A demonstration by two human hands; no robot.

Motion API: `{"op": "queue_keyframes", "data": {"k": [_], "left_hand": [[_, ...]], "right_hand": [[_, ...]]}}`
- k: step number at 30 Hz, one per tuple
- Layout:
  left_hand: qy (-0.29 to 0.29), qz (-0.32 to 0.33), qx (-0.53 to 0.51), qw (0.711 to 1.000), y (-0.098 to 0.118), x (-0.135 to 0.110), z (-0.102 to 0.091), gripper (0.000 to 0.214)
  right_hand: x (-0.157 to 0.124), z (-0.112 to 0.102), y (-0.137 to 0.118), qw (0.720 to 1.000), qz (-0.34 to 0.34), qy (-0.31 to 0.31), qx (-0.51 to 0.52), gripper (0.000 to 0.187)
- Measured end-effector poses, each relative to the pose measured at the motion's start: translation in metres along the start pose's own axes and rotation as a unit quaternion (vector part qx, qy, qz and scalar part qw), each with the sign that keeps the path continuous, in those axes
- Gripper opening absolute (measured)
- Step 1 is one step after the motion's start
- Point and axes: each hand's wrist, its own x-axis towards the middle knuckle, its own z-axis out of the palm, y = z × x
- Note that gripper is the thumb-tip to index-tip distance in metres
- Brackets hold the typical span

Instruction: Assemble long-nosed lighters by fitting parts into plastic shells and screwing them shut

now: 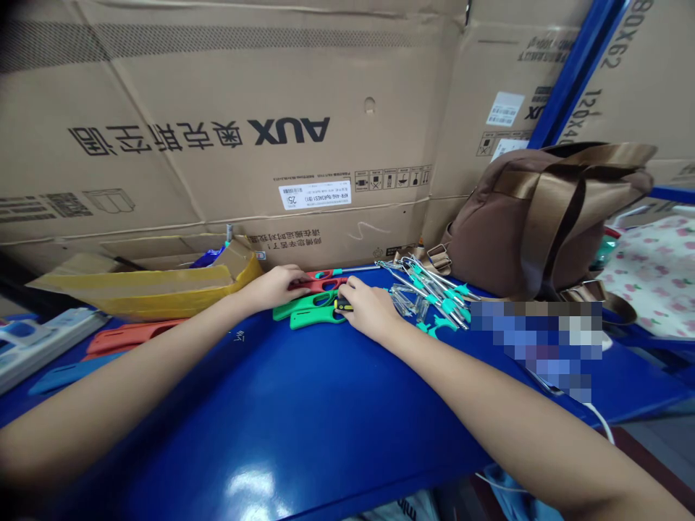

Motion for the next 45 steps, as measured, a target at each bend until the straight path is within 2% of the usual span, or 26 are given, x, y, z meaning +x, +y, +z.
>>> {"op": "queue_keyframes", "data": {"k": [4, 10, 14, 20, 24, 28, 31, 33, 35, 37, 39, 42, 45], "left_hand": [[0.054, 0.006, 0.005, 0.999, 0.025, -0.013, -0.004, 0.033], [0.038, 0.077, 0.002, 0.996, 0.064, -0.046, 0.0, 0.029], [0.031, 0.068, -0.002, 0.997, 0.069, -0.06, 0.008, 0.029], [0.045, 0.04, -0.049, 0.997, 0.07, -0.079, 0.015, 0.027], [0.053, 0.023, -0.085, 0.995, 0.078, -0.099, 0.015, 0.029], [0.048, 0.005, -0.116, 0.992, 0.088, -0.122, 0.012, 0.037], [0.055, -0.021, -0.126, 0.99, 0.09, -0.137, 0.009, 0.045], [0.061, -0.038, -0.131, 0.989, 0.088, -0.144, 0.007, 0.044], [0.064, -0.045, -0.139, 0.987, 0.086, -0.149, 0.007, 0.039], [0.066, -0.043, -0.149, 0.986, 0.084, -0.151, 0.008, 0.036], [0.071, -0.039, -0.158, 0.984, 0.083, -0.152, 0.011, 0.035], [0.078, -0.035, -0.172, 0.981, 0.082, -0.153, 0.016, 0.039], [0.081, -0.035, -0.187, 0.978, 0.081, -0.153, 0.019, 0.039]], "right_hand": [[0.002, -0.008, 0.002, 1.0, 0.015, 0.011, 0.002, 0.033], [0.008, -0.02, 0.025, 0.998, 0.055, 0.01, -0.002, 0.032], [0.009, -0.013, 0.032, 0.994, 0.101, -0.034, -0.024, 0.036], [0.007, -0.017, 0.023, 0.984, 0.131, -0.103, -0.057, 0.036], [0.006, -0.022, 0.024, 0.979, 0.154, -0.109, -0.079, 0.035], [0.008, -0.024, 0.033, 0.98, 0.156, -0.085, -0.093, 0.035], [0.007, -0.03, 0.028, 0.989, 0.115, -0.048, -0.082, 0.037], [0.003, -0.035, 0.013, 0.997, 0.052, -0.038, -0.05, 0.038], [-0.005, -0.039, -0.009, 0.997, -0.041, -0.069, -0.001, 0.037], [-0.015, -0.039, -0.031, 0.984, -0.132, -0.111, 0.038, 0.043], [-0.024, -0.036, -0.046, 0.969, -0.195, -0.144, 0.053, 0.048], [-0.031, -0.029, -0.053, 0.958, -0.234, -0.155, 0.062, 0.027], [-0.031, -0.024, -0.048, 0.952, -0.252, -0.154, 0.079, 0.028]]}}
